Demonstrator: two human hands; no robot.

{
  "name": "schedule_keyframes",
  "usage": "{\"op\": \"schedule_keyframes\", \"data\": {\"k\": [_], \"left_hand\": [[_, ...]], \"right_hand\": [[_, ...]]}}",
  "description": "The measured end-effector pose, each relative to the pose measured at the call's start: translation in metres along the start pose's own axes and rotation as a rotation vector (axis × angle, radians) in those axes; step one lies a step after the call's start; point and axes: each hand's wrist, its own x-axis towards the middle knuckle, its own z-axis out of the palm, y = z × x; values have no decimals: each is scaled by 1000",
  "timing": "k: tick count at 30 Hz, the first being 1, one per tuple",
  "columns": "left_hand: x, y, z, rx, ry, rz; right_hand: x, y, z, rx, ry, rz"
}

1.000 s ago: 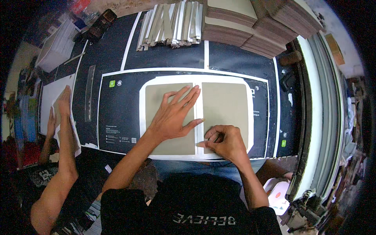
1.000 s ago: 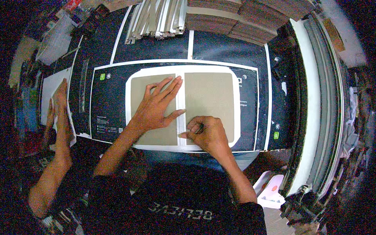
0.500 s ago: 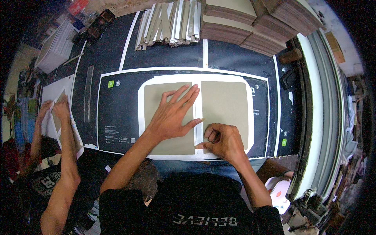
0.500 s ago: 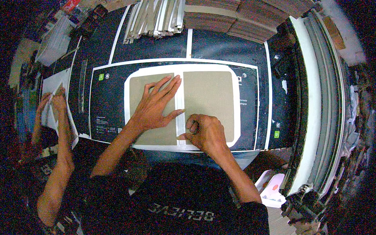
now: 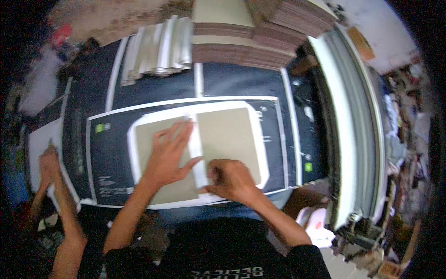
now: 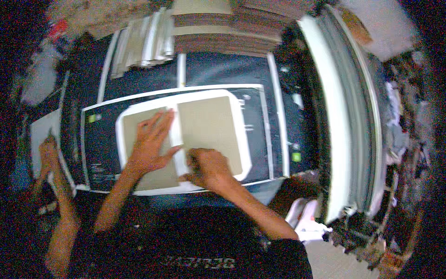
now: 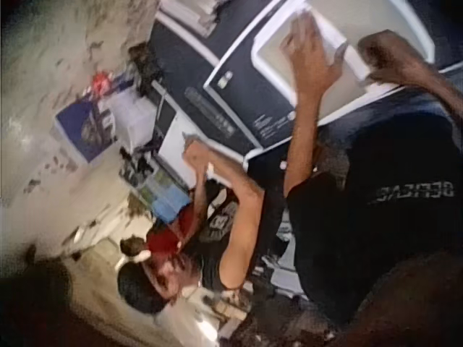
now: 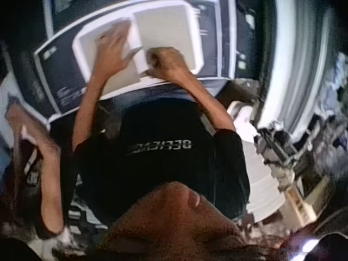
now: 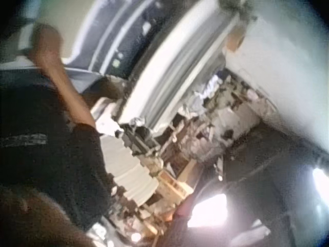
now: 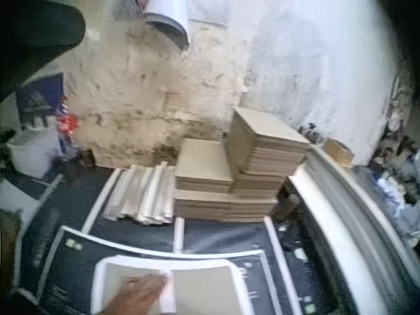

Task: The person assembles folders by applying glue to cardboard sheets using a machine, then manually aligns and attaches smaller cardboard pieces onto a larger sheet.

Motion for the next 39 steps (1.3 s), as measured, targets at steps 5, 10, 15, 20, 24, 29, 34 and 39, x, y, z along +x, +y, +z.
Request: {"op": "schedule_keyframes", "data": {"k": [5, 10, 15, 20, 24, 29, 34, 39], "left_hand": [[10, 7, -4, 7, 24, 71], [6, 7, -6, -5, 38, 64], [7, 7, -11, -14, 39, 64], [7, 7, -8, -31, 67, 54], [5, 4, 3, -3, 94, 41], [3, 6, 0, -27, 94, 39], [-1, 2, 6, 36, 24, 18], [7, 11, -11, -50, 60, 49]], "right_hand": [[-8, -1, 1, -62, 49, -8], [-6, -13, 7, -116, -6, 56], [-6, -19, -4, -181, -39, 44], [10, -23, -19, -221, -50, 65], [26, -21, -12, -386, -4, 87], [18, 11, -72, 86, -117, 82], [-24, 26, -185, -420, 641, 17], [-49, 31, -211, -108, 217, -59]]}}
